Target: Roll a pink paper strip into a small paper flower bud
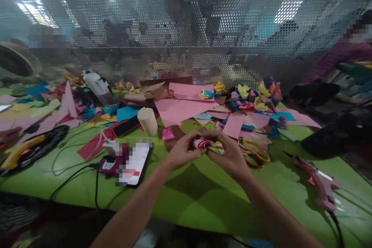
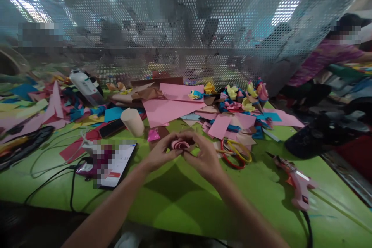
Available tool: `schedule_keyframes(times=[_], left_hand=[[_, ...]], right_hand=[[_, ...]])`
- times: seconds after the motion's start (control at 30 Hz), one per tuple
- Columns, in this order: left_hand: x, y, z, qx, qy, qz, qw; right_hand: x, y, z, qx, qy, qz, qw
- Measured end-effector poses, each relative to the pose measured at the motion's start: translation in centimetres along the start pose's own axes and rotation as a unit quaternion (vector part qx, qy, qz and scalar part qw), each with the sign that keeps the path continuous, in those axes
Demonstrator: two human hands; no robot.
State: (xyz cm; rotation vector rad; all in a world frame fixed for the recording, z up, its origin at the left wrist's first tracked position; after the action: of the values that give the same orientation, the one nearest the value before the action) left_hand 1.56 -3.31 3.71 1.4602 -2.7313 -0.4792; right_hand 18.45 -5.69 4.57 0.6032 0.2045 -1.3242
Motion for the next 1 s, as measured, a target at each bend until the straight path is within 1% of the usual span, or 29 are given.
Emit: schedule_keyframes(times=[0.13, 0.23, 0.3, 0.4, 0.5, 0.57, 0.63, 0.73, 0.83, 0.93, 1.0], left_hand=[[0.1, 0.1, -0.5, -0.040, -0.011, 0.010, 0.999], [0.1, 0.1, -0.6, -0.063, -0.016, 0.020, 0.998], [0.2, 0.1, -0.4, -0.065, -0.011, 0.026, 0.998], [0.2, -0.1, 0.0, -0.049, 0.004, 0.023, 0.999], [0.2, -0.4, 0.6, -0.013, 0.016, 0.011, 1.000], [0.1, -0.5, 0.9, 0.040, 0.016, 0.008, 0.999], [-0.1, -0.5, 1.1, 0.103, 0.025, 0.005, 0.994], [-0.3, -0.5, 1.2, 0.171, 0.060, -0.009, 0.983], [-0.5, -0.4, 1.4, 0.190, 0.083, -0.015, 0.978], [-0.5, -0.4, 1.6, 0.177, 0.091, -0.014, 0.980], [-0.5, -0.3, 1.8, 0.170, 0.098, -0.024, 0.980]], right_hand=[[0.1, 0.4, 0.3, 0.037, 0.032, 0.018, 0.999], [0.1, 0.7, 0.7, 0.065, 0.062, 0.044, 0.995], [0.0, 0.9, 0.9, 0.071, 0.080, 0.060, 0.992], [-0.1, 1.1, 1.1, 0.082, 0.089, 0.055, 0.991], [-0.2, 1.1, 0.8, 0.081, 0.082, 0.046, 0.992], [-0.2, 0.9, 0.5, 0.070, 0.071, 0.048, 0.994], [-0.2, 0.7, 0.0, 0.059, 0.042, 0.042, 0.996], [-0.1, 0.7, -0.5, 0.043, -0.004, 0.018, 0.999], [-0.1, 1.0, -0.7, 0.042, -0.010, -0.005, 0.999], [-0.1, 1.1, -0.6, 0.046, -0.010, -0.013, 0.999], [0.0, 1.0, -0.6, 0.047, -0.011, -0.033, 0.998]])
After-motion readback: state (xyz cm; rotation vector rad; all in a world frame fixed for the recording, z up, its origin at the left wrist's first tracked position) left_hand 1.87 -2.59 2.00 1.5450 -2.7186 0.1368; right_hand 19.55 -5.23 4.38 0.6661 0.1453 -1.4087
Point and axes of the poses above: each hand's wrist, its own x-axis away from the middle knuckle, its own y-axis out of the back of the hand, z = x × y, the point moved 1 cm from there along -x, towards the middle knuckle, and after that the axes turned 5 degrees about z, right-handed, at the moved point
